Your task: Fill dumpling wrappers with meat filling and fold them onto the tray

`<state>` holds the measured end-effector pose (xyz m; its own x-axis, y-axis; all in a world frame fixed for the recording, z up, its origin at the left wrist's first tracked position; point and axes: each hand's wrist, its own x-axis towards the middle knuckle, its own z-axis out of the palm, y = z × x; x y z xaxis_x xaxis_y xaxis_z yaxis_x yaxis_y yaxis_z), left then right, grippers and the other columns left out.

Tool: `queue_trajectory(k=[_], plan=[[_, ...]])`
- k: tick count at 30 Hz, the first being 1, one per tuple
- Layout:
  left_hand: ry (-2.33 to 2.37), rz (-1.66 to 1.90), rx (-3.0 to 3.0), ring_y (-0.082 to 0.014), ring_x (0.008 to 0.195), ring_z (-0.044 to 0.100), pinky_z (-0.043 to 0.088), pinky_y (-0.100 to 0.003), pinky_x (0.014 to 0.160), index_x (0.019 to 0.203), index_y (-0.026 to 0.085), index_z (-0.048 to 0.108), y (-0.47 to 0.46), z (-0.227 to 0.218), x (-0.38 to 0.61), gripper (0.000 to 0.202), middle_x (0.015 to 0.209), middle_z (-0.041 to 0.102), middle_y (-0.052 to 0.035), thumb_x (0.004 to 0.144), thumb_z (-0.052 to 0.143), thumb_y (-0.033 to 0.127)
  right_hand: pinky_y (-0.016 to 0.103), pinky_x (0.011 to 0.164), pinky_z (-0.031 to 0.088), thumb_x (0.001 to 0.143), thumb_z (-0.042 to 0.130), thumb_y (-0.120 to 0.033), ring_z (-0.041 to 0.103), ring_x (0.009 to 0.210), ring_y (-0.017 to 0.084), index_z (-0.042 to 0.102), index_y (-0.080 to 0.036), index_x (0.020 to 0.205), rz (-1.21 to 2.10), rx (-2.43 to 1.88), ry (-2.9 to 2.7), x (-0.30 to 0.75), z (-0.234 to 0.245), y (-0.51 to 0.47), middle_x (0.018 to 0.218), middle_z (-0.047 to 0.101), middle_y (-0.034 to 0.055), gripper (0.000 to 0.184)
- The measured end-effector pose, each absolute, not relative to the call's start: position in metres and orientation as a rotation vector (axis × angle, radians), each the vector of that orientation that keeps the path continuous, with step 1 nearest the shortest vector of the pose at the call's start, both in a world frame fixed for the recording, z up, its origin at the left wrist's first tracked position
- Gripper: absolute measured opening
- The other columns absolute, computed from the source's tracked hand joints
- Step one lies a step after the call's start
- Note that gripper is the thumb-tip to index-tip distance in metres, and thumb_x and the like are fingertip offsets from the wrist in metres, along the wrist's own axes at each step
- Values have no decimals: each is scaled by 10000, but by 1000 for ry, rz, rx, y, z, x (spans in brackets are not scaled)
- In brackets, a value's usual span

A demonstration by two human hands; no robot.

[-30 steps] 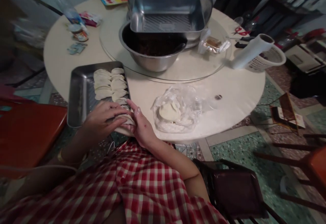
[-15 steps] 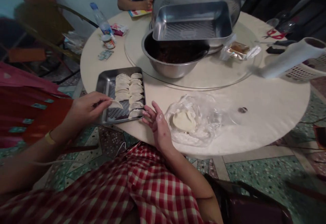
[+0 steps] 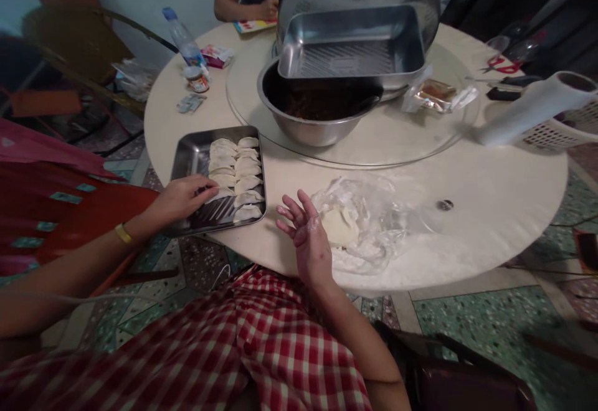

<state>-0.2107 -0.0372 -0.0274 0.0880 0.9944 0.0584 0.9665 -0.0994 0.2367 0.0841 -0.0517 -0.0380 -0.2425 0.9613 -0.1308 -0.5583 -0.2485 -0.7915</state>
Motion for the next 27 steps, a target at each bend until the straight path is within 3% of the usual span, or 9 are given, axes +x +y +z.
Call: queue_trajectory(k=[6, 14, 22, 27], plan=[[2065, 177, 2241, -272, 990, 662, 496, -385, 836, 1116, 196, 652, -40, -25, -210, 395, 1098, 715, -113, 913, 404, 426, 393, 892, 530, 855, 500, -610, 645, 1068, 193, 573, -331, 1224, 1686, -764, -749, 91, -37, -50, 1225, 675, 38, 468], [2013, 88, 2337, -248, 927, 659, 482, -359, 798, 948, 205, 693, -33, -24, -202, 357, 977, 732, -93, 916, 375, 365, 411, 864, 535, 842, 514, -618, 659, 1033, 207, 594, -324, 1191, 1627, -805, -737, 98, -34, -51, 1207, 683, 55, 464], [2004, 63, 2328, -267, 952, 647, 469, -372, 785, 979, 189, 691, -36, -22, -199, 363, 998, 719, -104, 920, 376, 360, 388, 814, 556, 793, 584, -628, 690, 964, 202, 635, -325, 1140, 1545, -834, -710, 112, -32, -50, 1136, 722, 41, 464], [2047, 80, 2323, -279, 999, 626, 458, -386, 793, 1030, 203, 680, -39, -19, -199, 328, 1034, 699, -111, 910, 415, 357, 390, 804, 564, 824, 530, -634, 695, 967, 201, 630, -324, 1160, 1464, -847, -752, 123, -31, -51, 1157, 716, 48, 468]])
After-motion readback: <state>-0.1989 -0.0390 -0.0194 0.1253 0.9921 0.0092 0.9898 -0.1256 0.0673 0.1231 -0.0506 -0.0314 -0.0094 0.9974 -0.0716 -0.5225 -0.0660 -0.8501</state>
